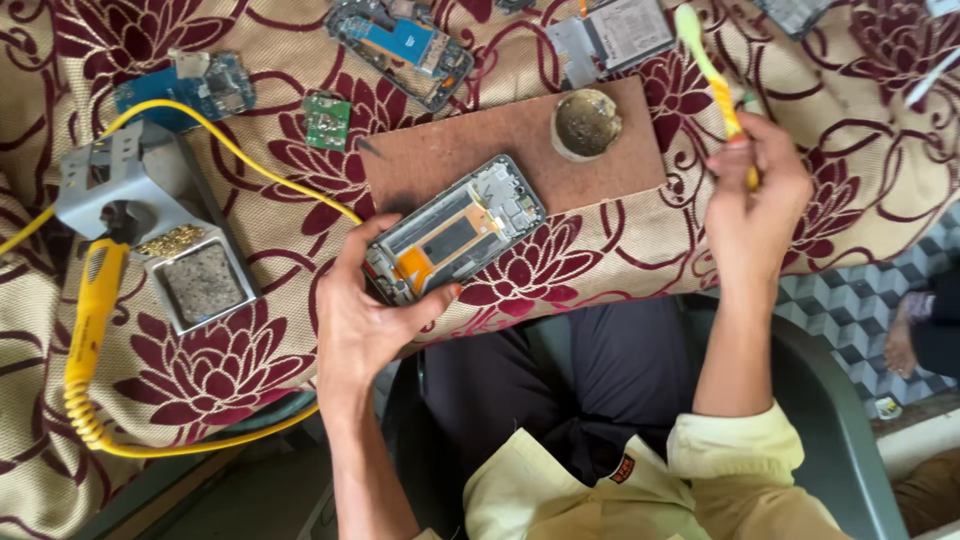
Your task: The person cleans the interior of a disassembled mobile phone using a toothbrush and a small screwdriver. They scrub the edges and internal components, then use the screwdriver to scrape residue from the device's frame.
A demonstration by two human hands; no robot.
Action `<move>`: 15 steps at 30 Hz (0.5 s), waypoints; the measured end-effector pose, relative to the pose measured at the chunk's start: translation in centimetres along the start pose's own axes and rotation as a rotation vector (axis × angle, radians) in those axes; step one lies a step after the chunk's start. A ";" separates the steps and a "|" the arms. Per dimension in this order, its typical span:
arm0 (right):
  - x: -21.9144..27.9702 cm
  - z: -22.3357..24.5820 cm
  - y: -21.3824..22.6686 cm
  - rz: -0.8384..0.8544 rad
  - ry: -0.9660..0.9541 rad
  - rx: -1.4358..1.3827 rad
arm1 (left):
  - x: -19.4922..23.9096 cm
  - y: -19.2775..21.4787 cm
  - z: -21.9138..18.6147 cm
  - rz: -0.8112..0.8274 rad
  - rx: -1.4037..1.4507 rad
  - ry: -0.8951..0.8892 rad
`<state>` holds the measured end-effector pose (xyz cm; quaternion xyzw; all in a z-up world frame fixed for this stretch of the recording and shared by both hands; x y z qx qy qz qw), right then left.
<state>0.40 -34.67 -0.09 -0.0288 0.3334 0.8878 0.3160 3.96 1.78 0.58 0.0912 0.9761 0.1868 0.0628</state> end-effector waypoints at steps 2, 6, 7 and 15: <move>-0.3 0.3 1.1 0.010 0.098 0.175 | -0.1 0.0 -0.5 -0.006 0.000 0.014; 1.7 0.5 2.2 -0.022 0.138 0.420 | -0.2 0.2 -0.9 -0.015 -0.016 -0.006; 2.1 0.1 2.2 -0.025 0.086 0.430 | -0.1 0.1 -0.9 -0.018 -0.011 -0.009; 2.7 -0.6 1.5 0.010 0.068 0.385 | -0.1 0.0 -1.0 -0.035 -0.052 0.090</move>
Point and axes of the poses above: each hand's wrist, its own x-axis away from the middle knuckle, its own y-axis out of the back of the hand, z = x × y, the point moved 3 cm from there along -x, towards the middle knuckle, and after that the axes turned 8 degrees about -y, right-handed, at the moved point
